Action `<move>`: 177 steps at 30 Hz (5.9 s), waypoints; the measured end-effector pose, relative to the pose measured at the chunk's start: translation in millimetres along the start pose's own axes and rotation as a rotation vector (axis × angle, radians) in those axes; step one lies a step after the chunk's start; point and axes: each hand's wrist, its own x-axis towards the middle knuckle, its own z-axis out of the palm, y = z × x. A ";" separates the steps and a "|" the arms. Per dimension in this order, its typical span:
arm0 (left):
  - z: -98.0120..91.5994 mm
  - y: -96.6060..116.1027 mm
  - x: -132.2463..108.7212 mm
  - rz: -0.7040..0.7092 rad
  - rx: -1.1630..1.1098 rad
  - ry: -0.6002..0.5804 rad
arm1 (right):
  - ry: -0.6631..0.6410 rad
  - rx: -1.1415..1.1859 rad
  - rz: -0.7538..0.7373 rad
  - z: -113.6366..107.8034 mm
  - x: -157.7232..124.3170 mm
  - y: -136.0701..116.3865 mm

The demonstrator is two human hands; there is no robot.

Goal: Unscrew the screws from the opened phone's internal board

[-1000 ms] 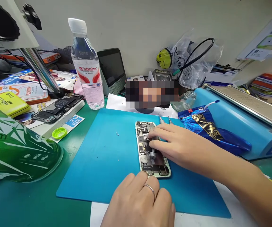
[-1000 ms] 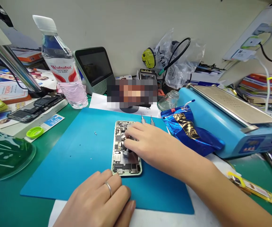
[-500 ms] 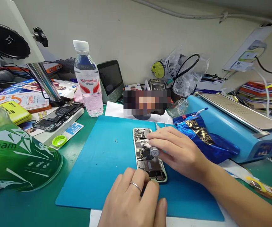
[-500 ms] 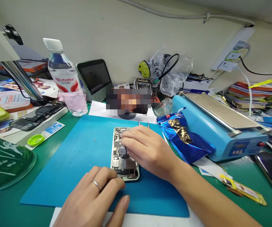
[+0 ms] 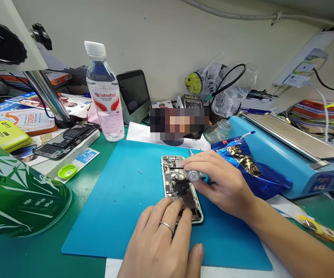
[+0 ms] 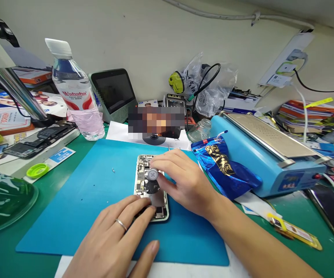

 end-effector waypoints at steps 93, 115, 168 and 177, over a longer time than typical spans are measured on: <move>-3.8 1.8 5.9 0.042 0.009 0.087 | -0.118 0.052 0.666 -21.2 -1.6 28.8; 9.6 7.0 -0.2 0.015 0.004 0.145 | 0.159 0.023 0.269 -16.5 -10.8 16.2; 5.4 -2.2 0.7 0.015 0.045 0.090 | 0.172 0.205 0.615 -2.8 -12.0 22.2; 7.5 5.6 -1.3 -0.071 0.012 0.082 | 0.225 0.163 0.624 -4.8 -12.3 24.7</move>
